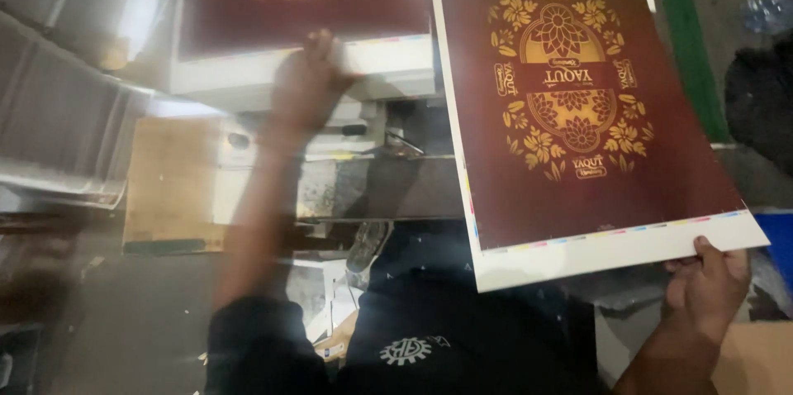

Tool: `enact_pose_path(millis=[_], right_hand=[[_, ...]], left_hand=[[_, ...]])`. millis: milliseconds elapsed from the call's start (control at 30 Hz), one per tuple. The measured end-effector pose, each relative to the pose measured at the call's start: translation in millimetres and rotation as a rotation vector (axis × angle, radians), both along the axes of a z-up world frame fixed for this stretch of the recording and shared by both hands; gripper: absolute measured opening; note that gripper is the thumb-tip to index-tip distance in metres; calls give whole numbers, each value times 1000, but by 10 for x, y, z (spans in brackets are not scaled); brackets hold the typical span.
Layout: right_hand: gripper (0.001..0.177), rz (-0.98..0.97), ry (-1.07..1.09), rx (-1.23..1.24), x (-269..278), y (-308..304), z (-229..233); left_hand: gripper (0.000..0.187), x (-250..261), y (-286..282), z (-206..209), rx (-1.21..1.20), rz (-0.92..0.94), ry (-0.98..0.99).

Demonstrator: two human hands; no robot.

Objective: The person repeatedly picks up large, maroon-colored printed sheets with gold designs from a pile and places them onto a stack on a table. The camera shakes significantly throughout the process, obscuring clear details of the hand movements.

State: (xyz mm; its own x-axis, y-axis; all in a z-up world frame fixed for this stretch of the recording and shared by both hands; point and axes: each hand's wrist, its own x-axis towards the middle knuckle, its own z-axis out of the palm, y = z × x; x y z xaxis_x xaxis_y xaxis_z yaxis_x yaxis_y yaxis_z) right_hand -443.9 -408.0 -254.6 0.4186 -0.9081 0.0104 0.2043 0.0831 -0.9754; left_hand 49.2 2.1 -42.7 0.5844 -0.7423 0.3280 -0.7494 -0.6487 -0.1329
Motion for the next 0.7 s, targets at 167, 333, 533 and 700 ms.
enact_pose_path(millis=[167,333,533,700], right_hand=[[25,-14,46,2,35,229,319],[32,-60,71,70,-5,120,95],[36,-5,61,107,329,129,162],[44,13,209,99,820,-198,133]], left_hand=[[32,270,103,156,-107,-117,97],[8,-65,111,361,-430,-237,-95],[20,-976,88,160,-197,-150,-103],[33,-1406,69,167,-351,-184,-74]])
